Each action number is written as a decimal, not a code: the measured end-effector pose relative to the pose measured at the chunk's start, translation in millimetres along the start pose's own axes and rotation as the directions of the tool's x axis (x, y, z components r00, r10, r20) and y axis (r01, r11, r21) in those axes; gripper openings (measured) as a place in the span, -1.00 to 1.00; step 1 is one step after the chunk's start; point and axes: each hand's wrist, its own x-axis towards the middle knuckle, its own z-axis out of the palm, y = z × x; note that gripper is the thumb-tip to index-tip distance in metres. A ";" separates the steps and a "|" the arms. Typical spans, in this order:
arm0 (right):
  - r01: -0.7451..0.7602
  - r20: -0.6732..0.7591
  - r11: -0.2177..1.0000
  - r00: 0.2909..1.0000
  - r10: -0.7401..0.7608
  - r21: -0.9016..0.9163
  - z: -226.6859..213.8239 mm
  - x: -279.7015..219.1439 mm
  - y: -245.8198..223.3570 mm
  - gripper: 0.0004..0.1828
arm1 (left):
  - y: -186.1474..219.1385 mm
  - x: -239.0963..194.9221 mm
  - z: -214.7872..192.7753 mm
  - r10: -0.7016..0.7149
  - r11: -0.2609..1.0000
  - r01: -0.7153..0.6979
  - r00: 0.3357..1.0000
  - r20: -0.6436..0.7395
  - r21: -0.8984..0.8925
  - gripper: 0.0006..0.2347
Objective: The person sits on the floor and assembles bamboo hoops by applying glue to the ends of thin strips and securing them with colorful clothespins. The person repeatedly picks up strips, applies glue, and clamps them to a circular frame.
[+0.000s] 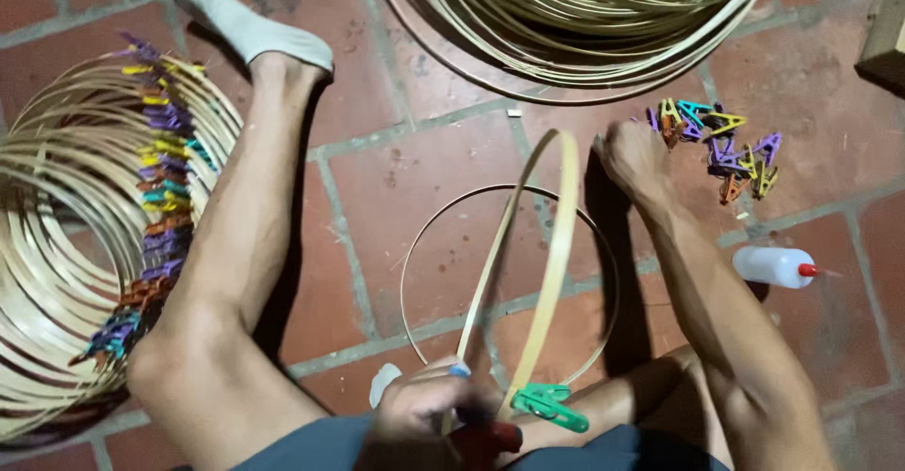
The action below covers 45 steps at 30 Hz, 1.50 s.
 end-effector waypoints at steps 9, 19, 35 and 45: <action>0.240 -0.173 0.522 0.969 -0.174 0.818 -227.1 -202.5 -61.8 -0.58 | 13.5 -24.4 27.7 0.387 0.916 -0.367 0.914 -0.120 0.160 -0.81; 0.464 0.301 0.571 0.533 -0.791 0.677 -258.5 -260.5 -229.8 -0.66 | 48.1 -39.9 34.6 0.329 0.944 -0.328 0.939 -0.104 0.021 -0.83; 0.279 -0.280 0.604 0.955 -0.096 0.747 -165.6 -275.1 -71.8 -0.56 | 69.6 -181.3 -69.2 0.533 0.837 -0.440 0.521 -0.667 0.326 -0.76; -0.399 0.301 0.712 0.915 0.268 0.577 42.9 -311.6 22.1 -0.62 | -84.2 -286.2 -296.3 0.657 -0.097 0.738 0.552 -0.514 0.668 -0.81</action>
